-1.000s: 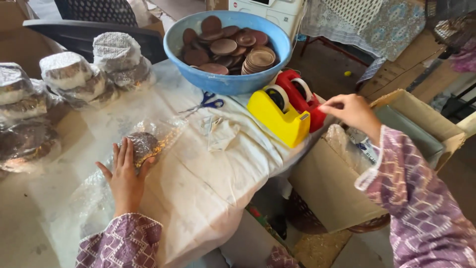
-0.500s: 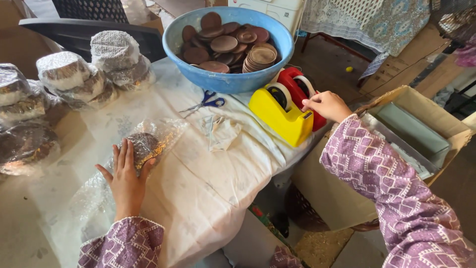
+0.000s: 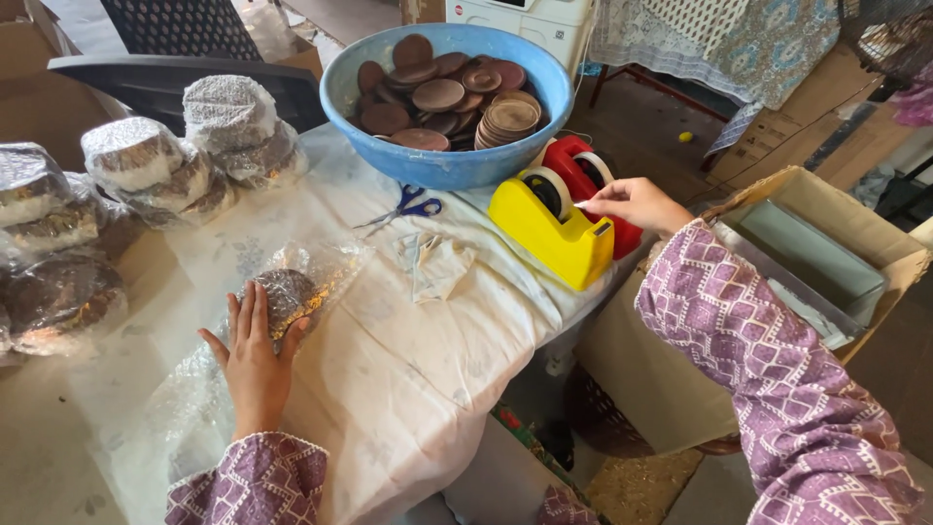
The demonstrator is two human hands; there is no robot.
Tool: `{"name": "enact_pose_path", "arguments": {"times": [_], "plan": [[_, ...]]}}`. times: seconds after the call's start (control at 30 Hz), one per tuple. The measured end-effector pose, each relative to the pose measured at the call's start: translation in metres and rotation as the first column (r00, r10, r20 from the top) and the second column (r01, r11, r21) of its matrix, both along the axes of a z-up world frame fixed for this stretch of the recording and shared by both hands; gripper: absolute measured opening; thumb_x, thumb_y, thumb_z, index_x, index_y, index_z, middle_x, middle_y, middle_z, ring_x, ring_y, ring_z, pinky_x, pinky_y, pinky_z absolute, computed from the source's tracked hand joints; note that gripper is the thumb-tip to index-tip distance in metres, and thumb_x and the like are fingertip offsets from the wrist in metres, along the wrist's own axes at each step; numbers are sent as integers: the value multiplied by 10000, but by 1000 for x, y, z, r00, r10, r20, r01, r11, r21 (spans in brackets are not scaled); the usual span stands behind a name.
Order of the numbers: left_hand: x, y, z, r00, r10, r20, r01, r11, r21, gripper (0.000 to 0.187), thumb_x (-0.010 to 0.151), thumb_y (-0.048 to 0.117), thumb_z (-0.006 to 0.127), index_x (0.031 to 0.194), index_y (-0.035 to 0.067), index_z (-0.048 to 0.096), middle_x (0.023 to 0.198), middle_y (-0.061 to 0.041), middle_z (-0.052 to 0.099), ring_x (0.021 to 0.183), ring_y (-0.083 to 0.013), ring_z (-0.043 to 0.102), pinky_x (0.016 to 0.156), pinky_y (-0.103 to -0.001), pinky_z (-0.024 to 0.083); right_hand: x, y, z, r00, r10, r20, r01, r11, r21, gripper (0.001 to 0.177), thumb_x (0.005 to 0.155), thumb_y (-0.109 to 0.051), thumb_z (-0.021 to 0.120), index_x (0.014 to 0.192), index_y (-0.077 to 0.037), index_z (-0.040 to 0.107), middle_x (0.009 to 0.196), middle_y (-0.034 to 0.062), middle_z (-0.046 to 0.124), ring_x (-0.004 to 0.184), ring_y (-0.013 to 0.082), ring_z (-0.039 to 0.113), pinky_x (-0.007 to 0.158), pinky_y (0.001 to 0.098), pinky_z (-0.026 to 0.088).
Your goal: Wrapping small circular items in bubble wrap at a packing station.
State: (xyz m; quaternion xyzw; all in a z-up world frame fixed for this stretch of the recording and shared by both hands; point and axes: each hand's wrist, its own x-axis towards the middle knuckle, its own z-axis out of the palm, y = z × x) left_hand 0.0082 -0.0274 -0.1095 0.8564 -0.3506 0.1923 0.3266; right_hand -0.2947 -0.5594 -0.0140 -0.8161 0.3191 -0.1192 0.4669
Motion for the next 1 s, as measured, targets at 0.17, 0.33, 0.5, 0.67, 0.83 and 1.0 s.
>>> {"name": "enact_pose_path", "arguments": {"times": [0.17,0.33,0.5,0.67,0.83,1.0], "plan": [[0,0,-1,1000,7,10,-7,1000,10,785,973,524,583,1593,79,400,1660,-78,384,1569,-298,265,1246,-647,-5,-14,8,3,999,33,34,-29,993,-111,268,877,-194,789,1090,-32,777,1012,74,795,922,146,730,869,291,569],[0,0,-1,1000,14,8,-15,1000,11,782,976,520,582,1598,84,393,1661,-74,381,1569,-293,266,1245,-645,-7,-38,35,7,995,-70,66,81,981,-179,314,853,-182,808,1140,-61,763,1059,75,785,944,149,726,860,309,584],[0,0,-1,1000,7,5,-7,1000,15,777,979,489,586,1610,85,379,1665,-81,382,1571,-297,269,1246,-651,-1,-56,42,-18,962,-191,193,201,979,-33,320,878,-121,789,1132,-57,607,1019,76,737,939,139,701,775,322,567],[1,1,-1,1000,14,11,-15,999,29,781,975,480,600,1609,81,378,1662,-85,387,1571,-295,267,1247,-653,0,-60,59,-31,932,-207,296,184,978,101,261,914,-103,746,1058,-69,530,988,50,677,914,115,692,763,297,597],[-1,0,0,1000,2,0,-2,1000,21,782,971,476,603,1608,81,380,1662,-88,387,1574,-293,265,1247,-650,3,-58,56,-55,910,-188,371,180,982,57,262,934,-102,743,1029,-74,500,946,23,616,864,99,660,774,284,610],[-2,2,2,1000,2,-11,-2,1000,20,775,991,485,601,1613,79,377,1661,-92,379,1577,-301,255,1248,-646,1,-59,84,-66,948,-209,239,299,841,-451,297,906,-122,805,987,-68,524,830,16,650,769,158,655,711,329,540]]}}
